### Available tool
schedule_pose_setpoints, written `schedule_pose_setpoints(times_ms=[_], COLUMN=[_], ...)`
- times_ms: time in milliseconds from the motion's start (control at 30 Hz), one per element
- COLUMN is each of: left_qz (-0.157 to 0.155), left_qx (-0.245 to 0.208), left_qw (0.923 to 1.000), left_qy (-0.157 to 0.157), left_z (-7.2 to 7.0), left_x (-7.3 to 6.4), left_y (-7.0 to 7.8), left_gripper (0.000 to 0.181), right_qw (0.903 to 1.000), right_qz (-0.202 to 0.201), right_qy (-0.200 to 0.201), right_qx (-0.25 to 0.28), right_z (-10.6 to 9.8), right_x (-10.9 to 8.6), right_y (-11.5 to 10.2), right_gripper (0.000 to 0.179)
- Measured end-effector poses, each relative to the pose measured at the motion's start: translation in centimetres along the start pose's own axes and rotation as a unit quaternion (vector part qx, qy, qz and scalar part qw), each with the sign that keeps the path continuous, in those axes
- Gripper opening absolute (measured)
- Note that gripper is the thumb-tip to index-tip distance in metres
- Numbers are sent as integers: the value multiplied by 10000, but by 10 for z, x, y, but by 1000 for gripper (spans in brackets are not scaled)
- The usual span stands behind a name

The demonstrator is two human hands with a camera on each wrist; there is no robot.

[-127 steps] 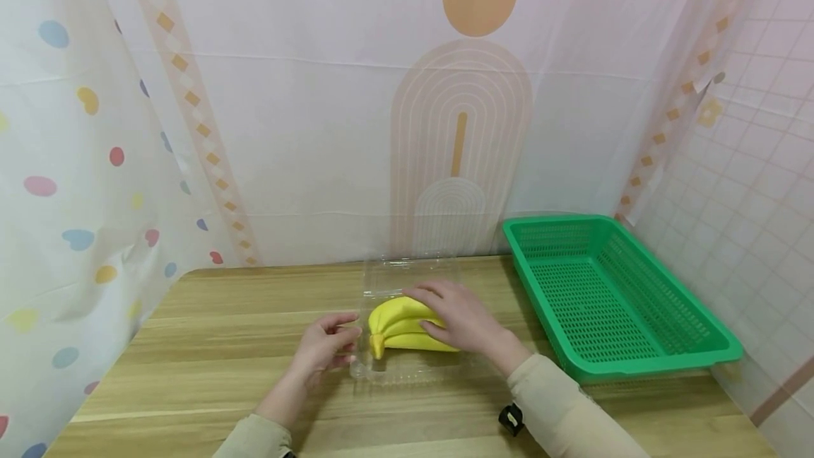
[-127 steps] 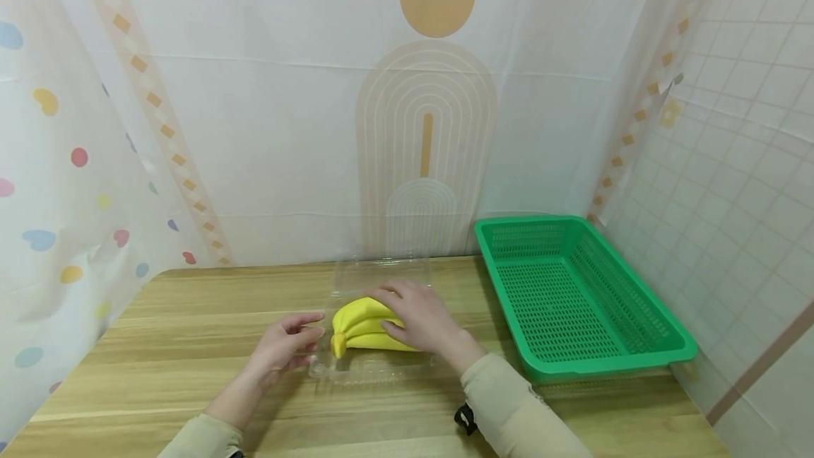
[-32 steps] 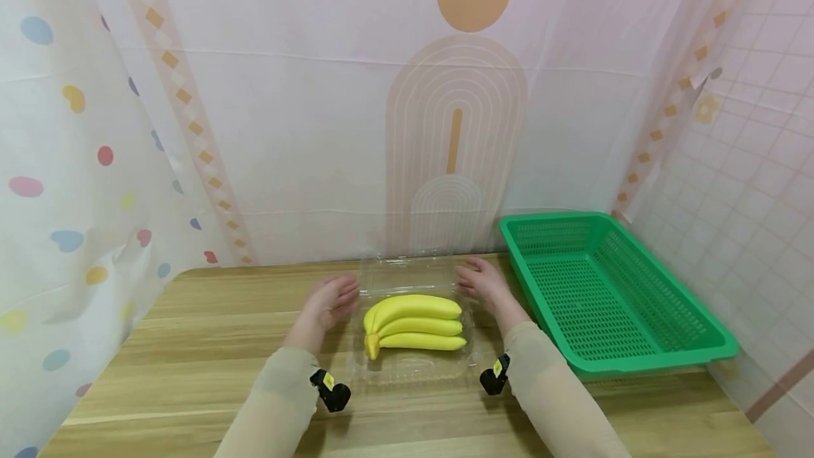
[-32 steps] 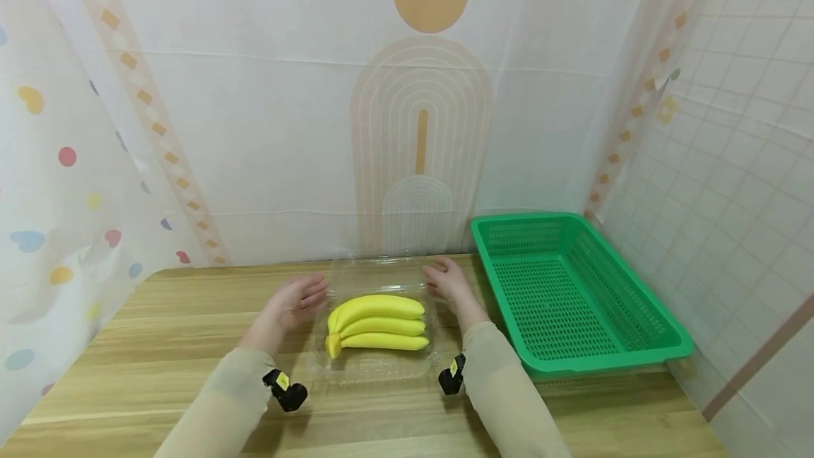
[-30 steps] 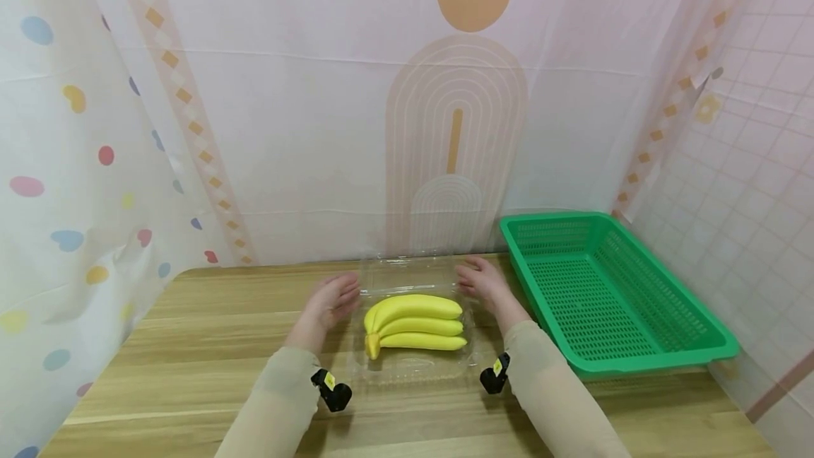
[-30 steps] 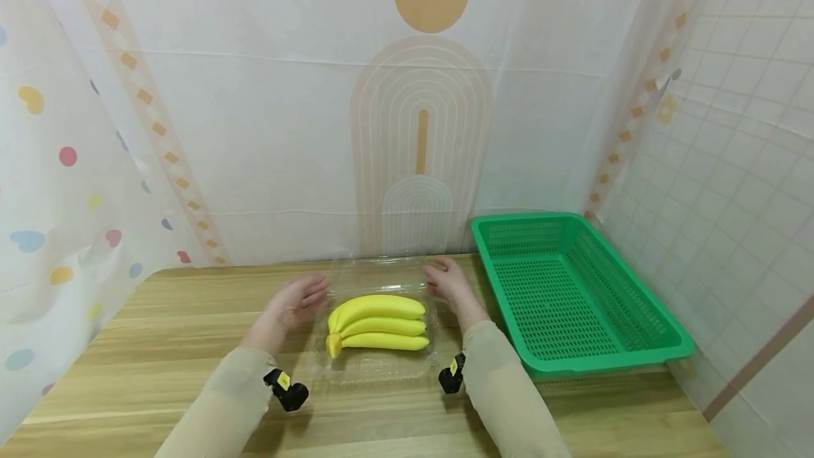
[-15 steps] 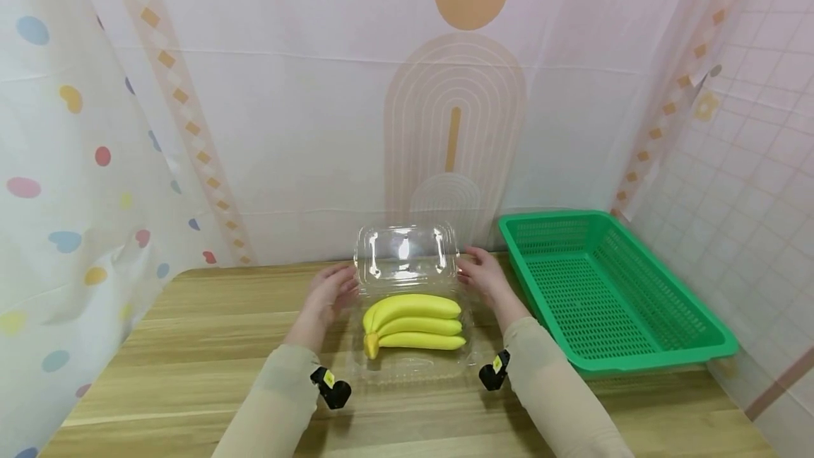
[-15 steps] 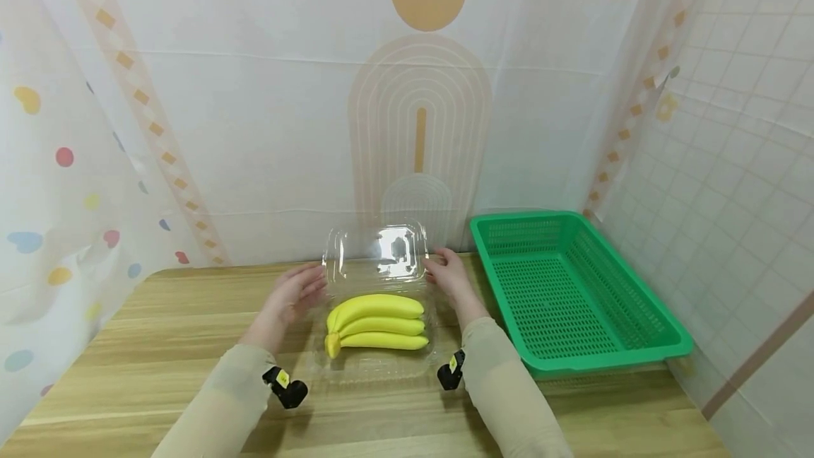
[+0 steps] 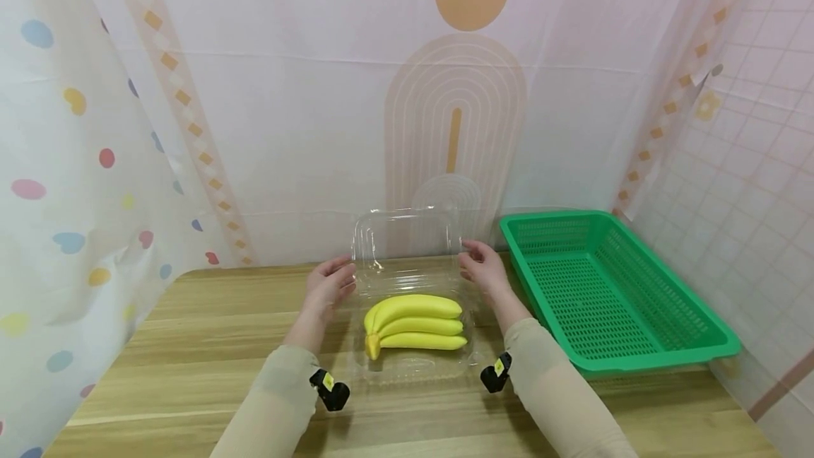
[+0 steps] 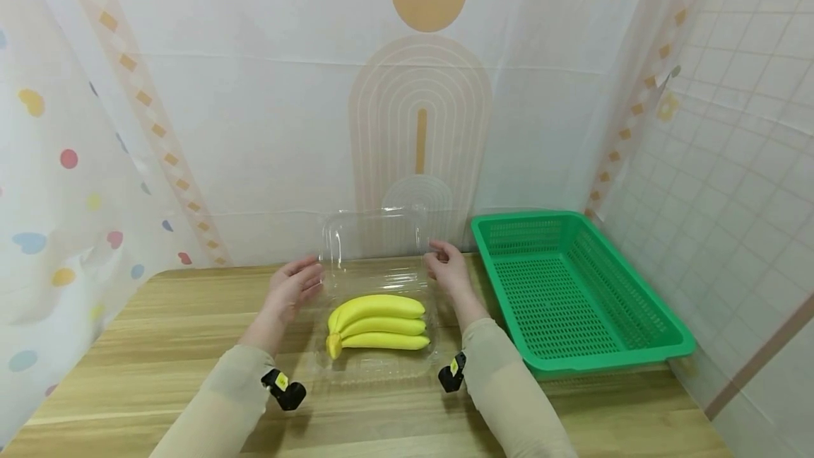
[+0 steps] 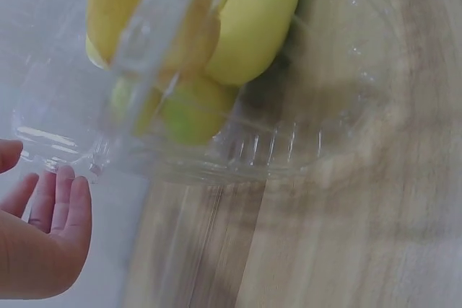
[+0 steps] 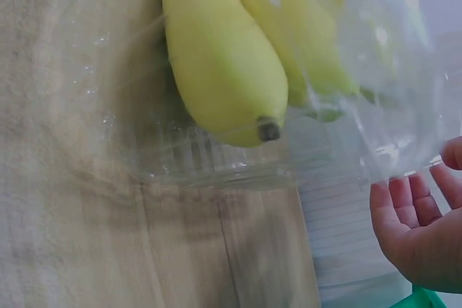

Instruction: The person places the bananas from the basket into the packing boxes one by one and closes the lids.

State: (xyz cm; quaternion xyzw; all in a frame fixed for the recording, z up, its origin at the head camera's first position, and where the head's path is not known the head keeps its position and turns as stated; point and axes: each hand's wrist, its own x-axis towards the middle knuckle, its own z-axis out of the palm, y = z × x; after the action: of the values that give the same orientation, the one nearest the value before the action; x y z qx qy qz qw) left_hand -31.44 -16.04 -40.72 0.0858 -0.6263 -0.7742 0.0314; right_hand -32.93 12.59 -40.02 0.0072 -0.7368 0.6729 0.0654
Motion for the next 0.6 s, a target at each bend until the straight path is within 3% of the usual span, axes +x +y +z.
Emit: schedule_pose_setpoints(times_ms=[167, 600], left_qz=[359, 896], left_qx=[103, 688], left_qw=[9993, 9936], left_qy=[40, 16], left_z=[0, -2], left_x=[-1, -5], left_y=[1, 6], left_gripper=[43, 33], right_qw=[9999, 9993], right_qz=[-10, -332], right_qy=[118, 170], right_qx=[95, 97], right_z=[0, -5], right_x=[-2, -7], right_y=[-2, 0], right_gripper=[36, 23])
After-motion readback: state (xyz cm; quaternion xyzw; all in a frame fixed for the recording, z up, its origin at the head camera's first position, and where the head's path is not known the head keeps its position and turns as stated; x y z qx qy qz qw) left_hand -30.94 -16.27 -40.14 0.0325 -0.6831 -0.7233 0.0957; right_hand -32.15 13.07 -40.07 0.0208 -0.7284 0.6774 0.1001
